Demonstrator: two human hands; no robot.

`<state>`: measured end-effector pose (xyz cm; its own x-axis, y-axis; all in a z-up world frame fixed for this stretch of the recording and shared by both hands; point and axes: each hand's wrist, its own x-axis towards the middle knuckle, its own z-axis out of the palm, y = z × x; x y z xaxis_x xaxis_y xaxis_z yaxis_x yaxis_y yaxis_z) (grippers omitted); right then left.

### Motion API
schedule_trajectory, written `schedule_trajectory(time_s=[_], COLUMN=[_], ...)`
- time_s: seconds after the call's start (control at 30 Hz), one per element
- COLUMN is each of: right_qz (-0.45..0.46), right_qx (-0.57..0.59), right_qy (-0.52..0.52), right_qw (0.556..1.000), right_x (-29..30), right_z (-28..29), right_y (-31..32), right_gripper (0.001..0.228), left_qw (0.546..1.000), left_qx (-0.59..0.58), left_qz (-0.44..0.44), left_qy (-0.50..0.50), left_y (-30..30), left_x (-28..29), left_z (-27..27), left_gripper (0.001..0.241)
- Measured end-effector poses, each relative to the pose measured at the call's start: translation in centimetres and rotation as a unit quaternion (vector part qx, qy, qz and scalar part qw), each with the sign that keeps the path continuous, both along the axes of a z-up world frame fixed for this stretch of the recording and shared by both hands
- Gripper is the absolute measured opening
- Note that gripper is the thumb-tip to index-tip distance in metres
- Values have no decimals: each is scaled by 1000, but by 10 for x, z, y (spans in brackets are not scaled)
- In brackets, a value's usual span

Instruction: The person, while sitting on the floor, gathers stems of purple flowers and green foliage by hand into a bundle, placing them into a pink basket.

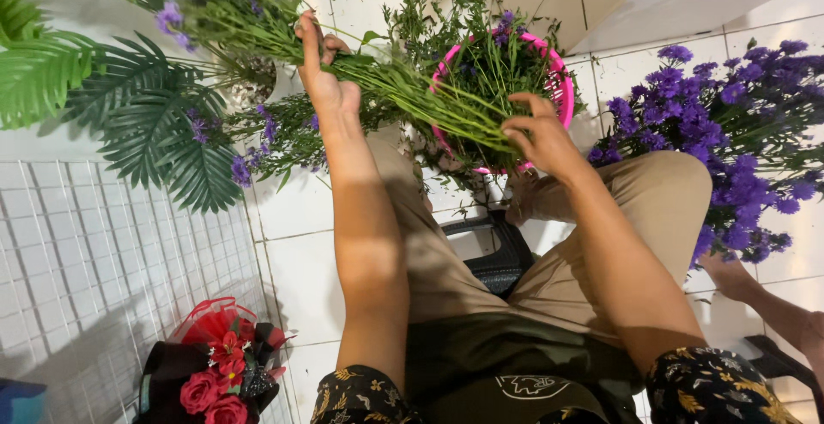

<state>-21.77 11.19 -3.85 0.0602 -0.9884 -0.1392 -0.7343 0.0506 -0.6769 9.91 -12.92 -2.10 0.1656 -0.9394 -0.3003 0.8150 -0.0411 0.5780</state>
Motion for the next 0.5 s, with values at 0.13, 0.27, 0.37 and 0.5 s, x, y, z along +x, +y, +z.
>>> schedule_trajectory(time_s=[0.13, 0.27, 0.37, 0.5], right_qz=[-95, -203, -176, -89], right_qx=[21, -32, -25, -17], right_qy=[-120, -268, -148, -193], right_qw=[988, 941, 973, 977], right_x=[-20, -39, -35, 3], right_z=[12, 17, 10, 9], right_y=[-1, 2, 3, -7], right_gripper=[12, 11, 24, 43], left_qw=[992, 998, 998, 985], left_qx=[19, 8, 21, 5], left_qz=[-9, 2, -53, -156], left_qy=[-125, -63, -40, -72], left_y=[-3, -4, 7, 22], left_x=[3, 5, -12, -41], left_z=[-13, -20, -7, 4], left_gripper=[71, 62, 67, 50])
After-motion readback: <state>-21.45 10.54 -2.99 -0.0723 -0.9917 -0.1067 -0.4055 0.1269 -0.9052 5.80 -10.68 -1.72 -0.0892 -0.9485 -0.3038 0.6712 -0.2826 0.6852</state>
